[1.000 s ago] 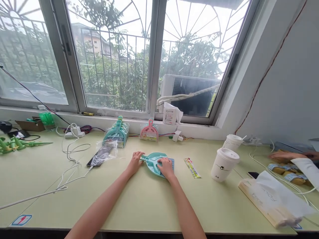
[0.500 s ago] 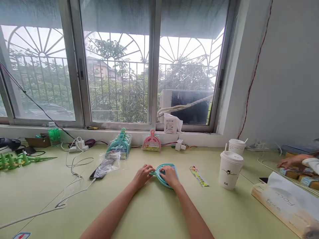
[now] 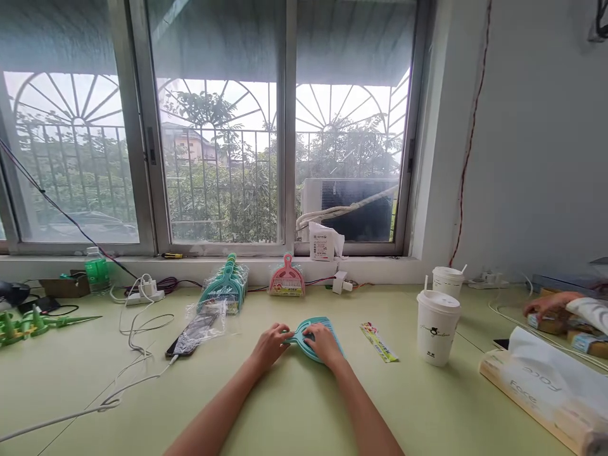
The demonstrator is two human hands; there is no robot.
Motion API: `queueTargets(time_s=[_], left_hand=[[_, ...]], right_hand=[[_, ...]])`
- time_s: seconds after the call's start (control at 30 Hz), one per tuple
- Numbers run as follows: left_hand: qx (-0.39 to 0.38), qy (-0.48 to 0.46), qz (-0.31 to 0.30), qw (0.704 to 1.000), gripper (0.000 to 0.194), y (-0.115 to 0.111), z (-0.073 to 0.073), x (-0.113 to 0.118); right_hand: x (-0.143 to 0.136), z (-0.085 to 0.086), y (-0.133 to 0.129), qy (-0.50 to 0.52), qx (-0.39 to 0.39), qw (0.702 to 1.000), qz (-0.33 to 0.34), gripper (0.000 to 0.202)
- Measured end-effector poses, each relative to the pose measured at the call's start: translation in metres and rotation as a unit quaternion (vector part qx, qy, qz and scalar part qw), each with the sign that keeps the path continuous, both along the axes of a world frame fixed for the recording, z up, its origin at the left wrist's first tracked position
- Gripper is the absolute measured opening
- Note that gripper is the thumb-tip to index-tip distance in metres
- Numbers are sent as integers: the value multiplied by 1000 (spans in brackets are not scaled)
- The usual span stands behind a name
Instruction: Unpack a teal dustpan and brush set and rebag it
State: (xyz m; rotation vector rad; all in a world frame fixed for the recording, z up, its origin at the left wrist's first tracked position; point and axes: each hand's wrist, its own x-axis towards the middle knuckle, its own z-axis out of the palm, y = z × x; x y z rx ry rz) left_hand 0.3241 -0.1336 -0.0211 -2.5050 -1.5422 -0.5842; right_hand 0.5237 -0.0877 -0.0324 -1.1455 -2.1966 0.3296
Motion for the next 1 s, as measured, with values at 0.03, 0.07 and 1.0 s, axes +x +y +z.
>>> queueTargets(time_s=[0.03, 0.07, 1.0], left_hand=[[-1, 5, 2, 1000, 31, -1, 0, 1], [-1, 10, 4, 1000, 31, -1, 0, 2], [1, 56, -84, 995, 48, -1, -4, 18]], right_hand=[[0, -1, 0, 2, 1, 1000, 0, 19], [0, -2, 1, 4, 2, 1000, 1, 18], [12, -9, 18, 7, -3, 1000, 11, 17]])
